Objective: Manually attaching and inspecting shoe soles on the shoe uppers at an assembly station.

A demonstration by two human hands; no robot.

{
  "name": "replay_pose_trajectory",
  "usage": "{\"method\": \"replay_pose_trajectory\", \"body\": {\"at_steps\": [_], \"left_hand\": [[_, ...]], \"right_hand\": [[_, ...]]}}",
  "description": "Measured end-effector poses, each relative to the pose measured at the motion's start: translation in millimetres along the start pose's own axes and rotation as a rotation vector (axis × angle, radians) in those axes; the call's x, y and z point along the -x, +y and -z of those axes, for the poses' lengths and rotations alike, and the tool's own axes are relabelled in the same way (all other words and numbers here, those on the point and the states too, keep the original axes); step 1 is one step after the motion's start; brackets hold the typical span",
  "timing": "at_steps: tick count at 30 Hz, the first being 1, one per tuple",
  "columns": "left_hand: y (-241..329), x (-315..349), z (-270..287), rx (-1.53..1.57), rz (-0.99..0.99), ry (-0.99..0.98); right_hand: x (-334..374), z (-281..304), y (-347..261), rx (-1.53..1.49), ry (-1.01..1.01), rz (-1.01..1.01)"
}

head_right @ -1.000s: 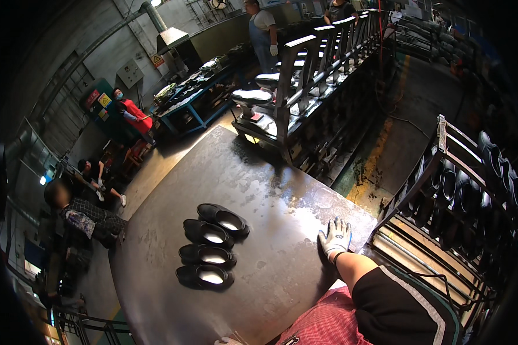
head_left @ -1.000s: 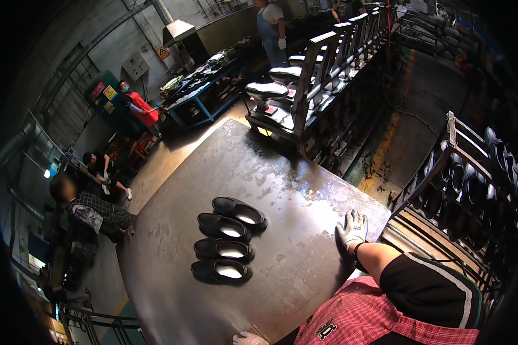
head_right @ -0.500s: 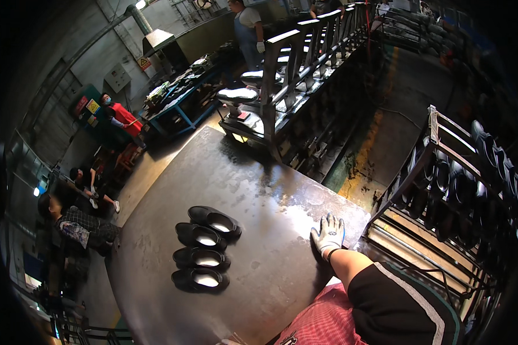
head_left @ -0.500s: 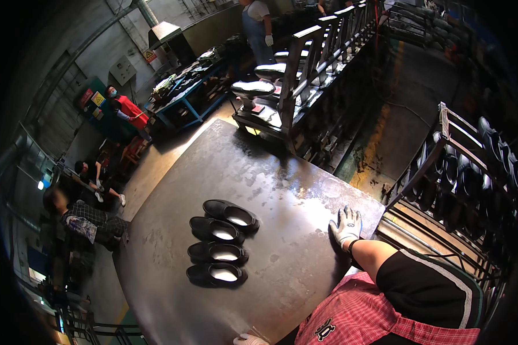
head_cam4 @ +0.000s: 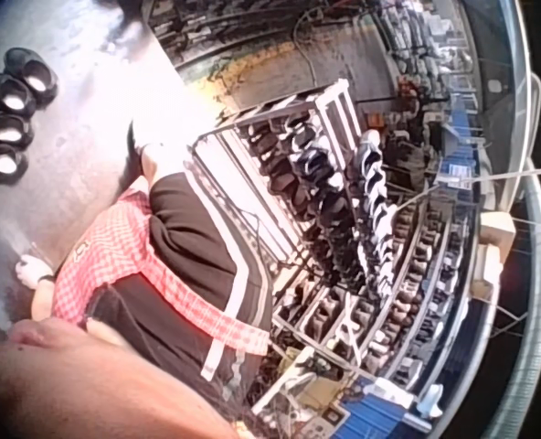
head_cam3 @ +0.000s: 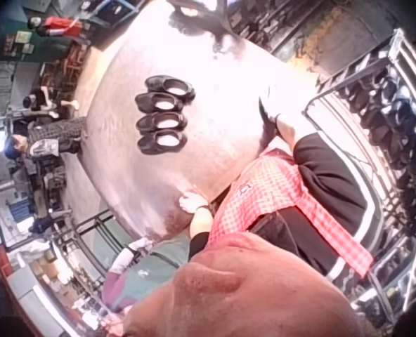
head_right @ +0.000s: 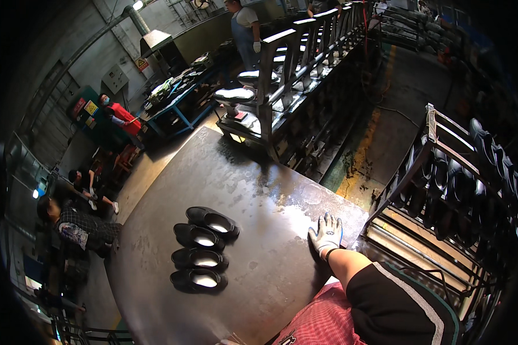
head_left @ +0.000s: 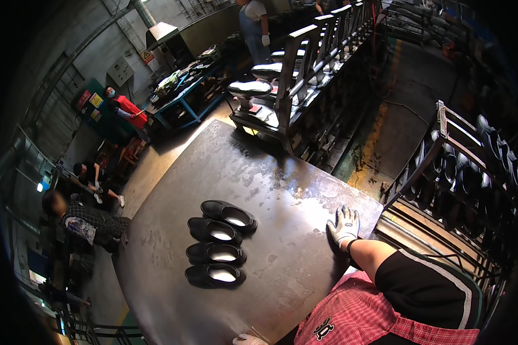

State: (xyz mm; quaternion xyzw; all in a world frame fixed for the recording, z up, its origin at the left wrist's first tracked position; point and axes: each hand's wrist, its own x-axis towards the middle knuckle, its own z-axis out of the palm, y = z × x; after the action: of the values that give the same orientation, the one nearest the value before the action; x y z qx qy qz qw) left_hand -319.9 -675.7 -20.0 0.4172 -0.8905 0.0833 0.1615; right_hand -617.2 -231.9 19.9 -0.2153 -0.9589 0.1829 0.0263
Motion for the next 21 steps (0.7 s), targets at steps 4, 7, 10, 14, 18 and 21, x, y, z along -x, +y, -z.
{"method": "replay_pose_trajectory", "body": {"at_steps": [4, 7, 10, 14, 18, 21], "left_hand": [[3, 0, 4, 0.002, 0.007, -0.009], [11, -2, 11, 0.04, 0.075, -0.017], [12, 0, 11, 0.042, 0.097, -0.026], [14, 6, 17, -0.001, 0.035, -0.023], [7, 4, 11, -0.039, 0.106, -0.097], [23, -10, 14, 0.114, 0.351, -0.078]], "right_hand": [[-1, -2, 1, -0.002, 0.015, 0.01], [-2, -5, 3, 0.001, 0.023, 0.009], [-3, -4, 5, 0.005, 0.022, 0.007], [-4, 3, 2, 0.039, -0.022, 0.005], [-4, -8, 1, 0.054, -0.009, 0.042], [-2, -7, 6, 0.036, 0.017, 0.054]]}}
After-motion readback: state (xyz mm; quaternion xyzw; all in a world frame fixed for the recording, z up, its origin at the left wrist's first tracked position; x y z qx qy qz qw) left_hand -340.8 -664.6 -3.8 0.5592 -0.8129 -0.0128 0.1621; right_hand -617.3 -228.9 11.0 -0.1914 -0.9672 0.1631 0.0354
